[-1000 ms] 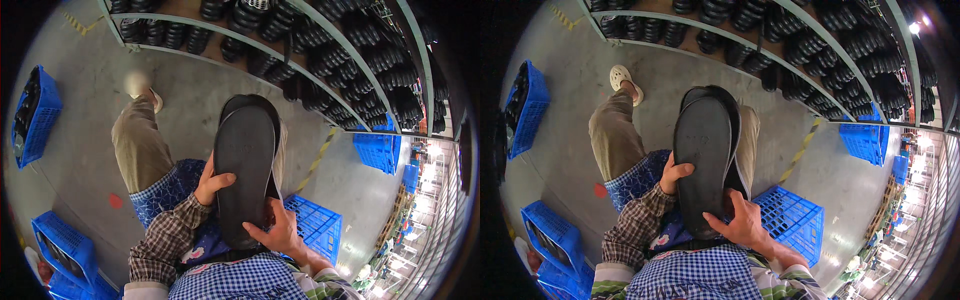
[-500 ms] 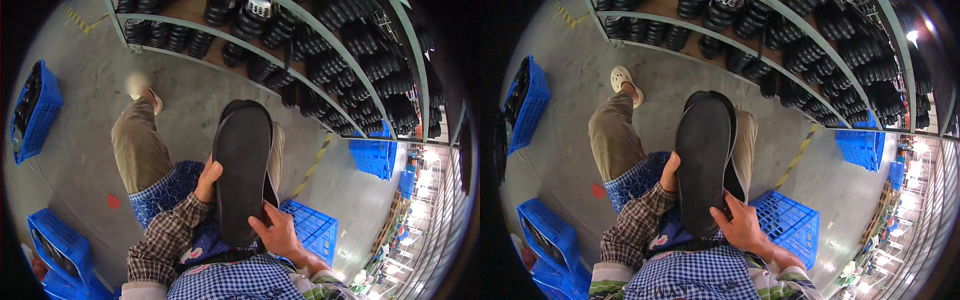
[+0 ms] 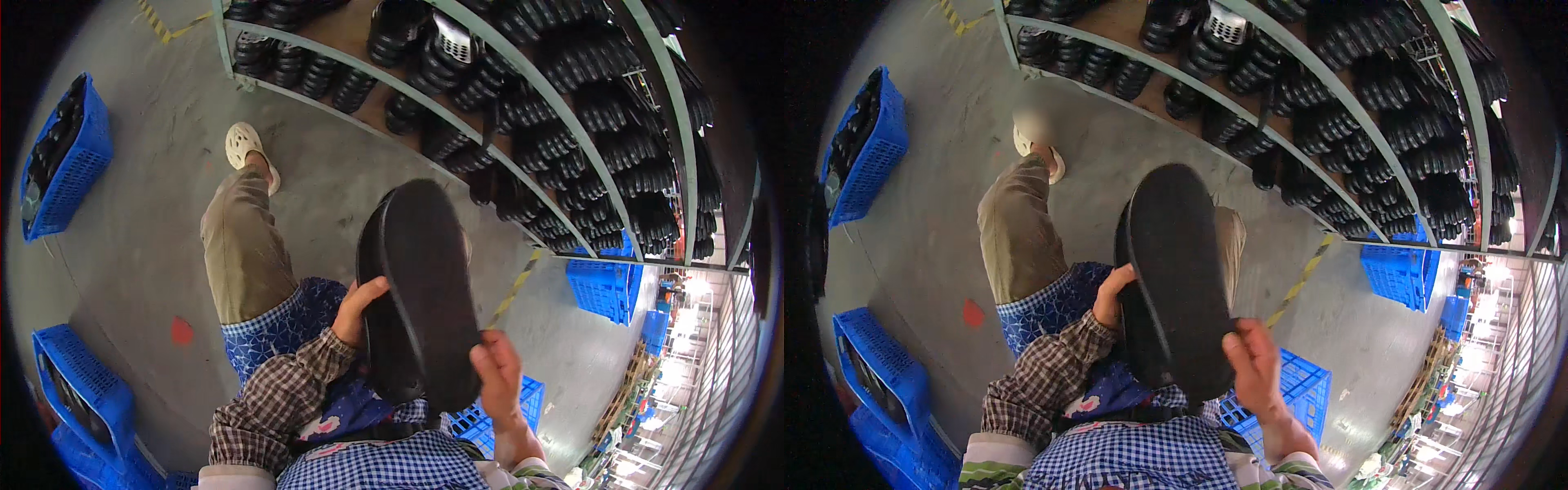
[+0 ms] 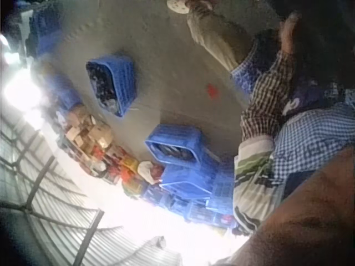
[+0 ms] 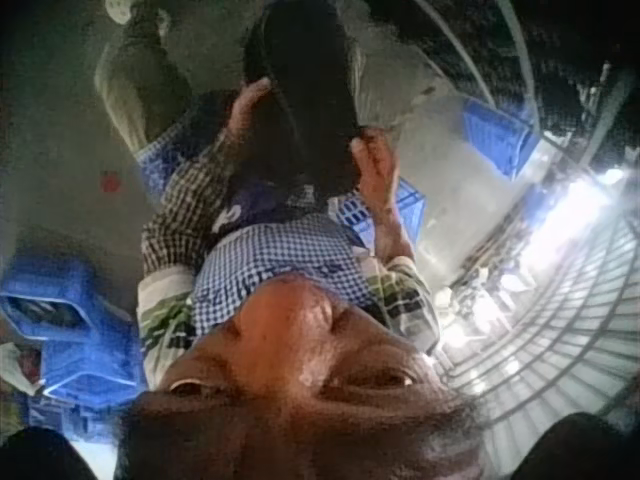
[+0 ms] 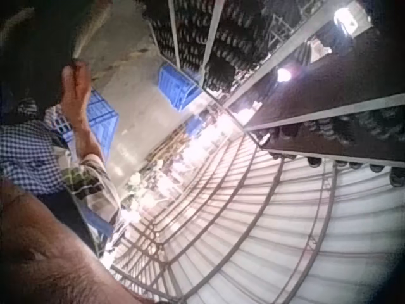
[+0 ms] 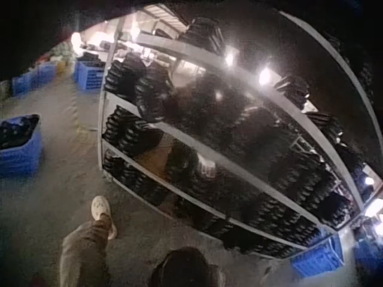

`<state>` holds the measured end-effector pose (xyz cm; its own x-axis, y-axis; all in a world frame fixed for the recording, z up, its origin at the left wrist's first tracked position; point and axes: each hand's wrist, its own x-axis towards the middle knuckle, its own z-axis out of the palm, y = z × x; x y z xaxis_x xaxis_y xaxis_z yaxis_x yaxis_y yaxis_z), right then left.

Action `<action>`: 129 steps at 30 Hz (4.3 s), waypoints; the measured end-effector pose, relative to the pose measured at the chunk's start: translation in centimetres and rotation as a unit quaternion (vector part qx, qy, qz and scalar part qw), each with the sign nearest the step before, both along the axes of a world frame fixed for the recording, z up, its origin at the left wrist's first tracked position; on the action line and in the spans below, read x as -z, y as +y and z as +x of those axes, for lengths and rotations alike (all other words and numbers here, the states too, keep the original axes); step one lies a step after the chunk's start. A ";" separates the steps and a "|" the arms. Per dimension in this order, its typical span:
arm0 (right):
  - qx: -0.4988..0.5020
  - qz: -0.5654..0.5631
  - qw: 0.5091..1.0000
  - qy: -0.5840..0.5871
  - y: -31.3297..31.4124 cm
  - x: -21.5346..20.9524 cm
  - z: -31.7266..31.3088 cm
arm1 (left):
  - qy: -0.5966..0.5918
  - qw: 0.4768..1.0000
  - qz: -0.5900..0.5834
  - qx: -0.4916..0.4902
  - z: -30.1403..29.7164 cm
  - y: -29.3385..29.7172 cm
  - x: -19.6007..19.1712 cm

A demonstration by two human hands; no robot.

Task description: The person is sorting and organizing shoe soles and uppers from blue bins onto warehouse shelving.

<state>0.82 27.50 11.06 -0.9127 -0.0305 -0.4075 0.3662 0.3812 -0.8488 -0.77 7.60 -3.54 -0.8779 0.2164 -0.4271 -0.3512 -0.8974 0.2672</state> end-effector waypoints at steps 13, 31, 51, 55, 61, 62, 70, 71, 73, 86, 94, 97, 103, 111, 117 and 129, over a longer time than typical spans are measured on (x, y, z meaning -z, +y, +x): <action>-0.026 -0.173 0.976 0.127 -15.7 6.9 -29.2 | -0.035 0.999 0.019 0.007 -0.4 0.1 1.0; -0.080 0.000 0.976 0.205 -6.6 8.8 -21.4 | -0.060 0.998 0.026 0.002 -1.0 -0.4 -0.6; -0.249 0.236 0.938 0.042 -2.2 3.3 1.6 | -0.001 0.998 -0.005 0.060 -0.1 0.4 0.7; -0.124 0.106 0.987 -0.004 -1.5 3.8 1.1 | -0.032 0.992 0.120 -0.025 -0.3 1.0 1.5; -0.017 -0.027 0.999 -0.019 -1.1 3.3 -2.8 | 0.092 0.995 -0.026 -0.005 -1.7 1.0 1.2; -0.031 -0.020 0.999 0.004 -1.6 3.1 -4.3 | 0.115 0.988 -0.107 -0.008 -1.8 0.8 0.3; -0.051 -0.212 0.976 0.023 -12.8 5.0 -25.7 | 0.014 0.999 -0.034 0.001 -1.7 0.8 0.6; -0.050 -0.234 0.970 0.042 -14.4 5.3 -28.7 | 0.013 0.999 -0.036 -0.001 -1.8 0.9 0.6; 0.000 -0.281 0.960 0.020 -17.2 5.4 -34.1 | 0.028 0.998 -0.051 -0.006 -1.8 1.3 0.7; -0.010 0.012 0.944 0.329 -2.7 7.9 -17.3 | 0.043 0.999 -0.029 0.011 -1.9 0.7 -0.3; -0.003 0.174 0.957 0.234 1.9 6.9 -1.3 | 0.086 0.994 -0.027 0.069 -1.4 0.6 0.1; -0.113 0.202 0.933 0.275 -0.6 5.2 -0.4 | 0.087 0.993 -0.045 0.060 -1.2 0.6 0.0; -0.192 0.278 0.888 0.311 -2.5 5.2 -0.6 | 0.073 0.995 -0.057 0.021 -1.0 0.9 -0.2; -0.192 0.282 0.911 0.232 -3.0 5.6 1.5 | 0.063 0.997 -0.032 -0.003 -1.0 0.7 -0.5; -0.207 0.282 0.913 0.211 -2.8 6.0 2.6 | 0.066 0.997 -0.026 -0.010 -0.5 0.8 -0.4; -0.220 0.349 0.890 0.193 -3.7 5.6 3.4 | 0.073 0.996 -0.041 -0.002 -0.6 1.0 -1.4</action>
